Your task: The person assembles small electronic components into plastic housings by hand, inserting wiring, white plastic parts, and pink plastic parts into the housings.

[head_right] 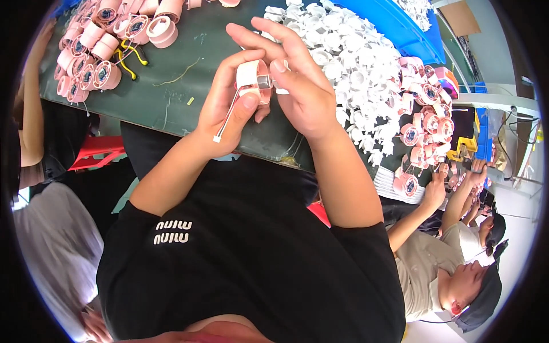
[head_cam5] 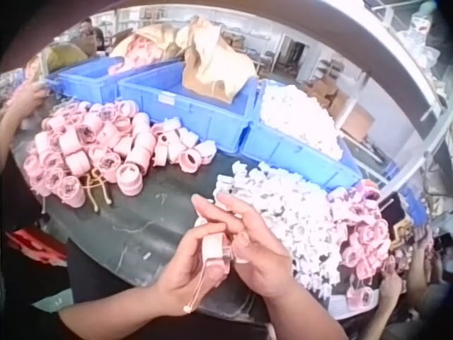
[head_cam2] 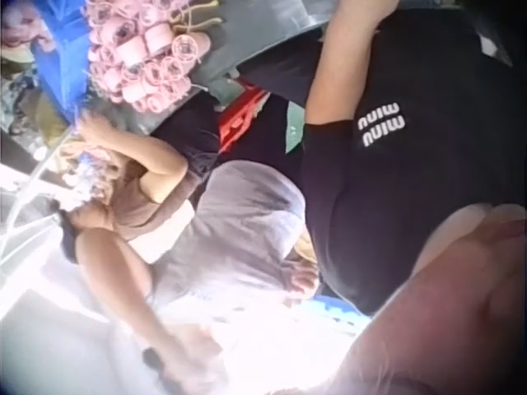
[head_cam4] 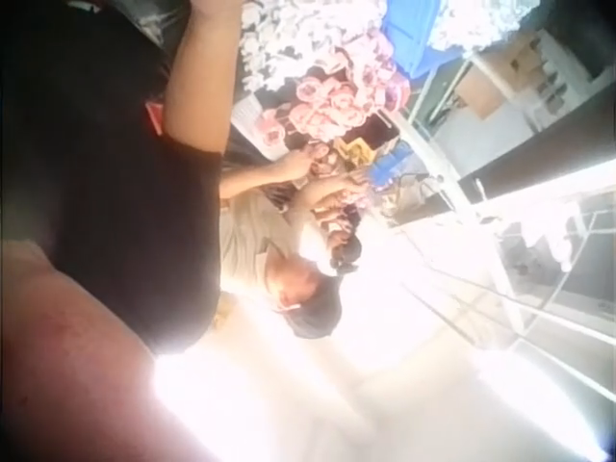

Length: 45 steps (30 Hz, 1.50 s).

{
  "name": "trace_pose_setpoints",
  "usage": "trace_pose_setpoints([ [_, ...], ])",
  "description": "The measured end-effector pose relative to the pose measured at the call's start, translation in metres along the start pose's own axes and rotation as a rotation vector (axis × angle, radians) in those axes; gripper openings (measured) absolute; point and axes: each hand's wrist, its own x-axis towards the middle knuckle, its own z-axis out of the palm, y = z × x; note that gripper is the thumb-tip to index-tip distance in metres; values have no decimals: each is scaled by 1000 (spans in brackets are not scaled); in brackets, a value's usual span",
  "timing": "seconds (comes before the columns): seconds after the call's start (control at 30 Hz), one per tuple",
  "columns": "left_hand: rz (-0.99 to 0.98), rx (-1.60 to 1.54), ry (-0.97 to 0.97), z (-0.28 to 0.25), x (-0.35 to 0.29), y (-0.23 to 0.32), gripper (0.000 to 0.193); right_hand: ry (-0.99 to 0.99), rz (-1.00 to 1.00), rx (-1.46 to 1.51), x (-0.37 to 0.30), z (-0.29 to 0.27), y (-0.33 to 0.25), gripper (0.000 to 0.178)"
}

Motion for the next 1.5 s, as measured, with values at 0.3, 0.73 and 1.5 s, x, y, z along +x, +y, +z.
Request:
trace_pose_setpoints([
  [0.3,-63,25,-11,-3,-3,-7,50,-66,21,-10,2,-2,8,66],
  [0.73,-10,340,-11,-1,-5,-6,51,-62,-39,-188,0,4,12,71],
  [1.5,21,-131,196,-12,-6,2,60,-208,-186,-826,50,17,17,89],
])
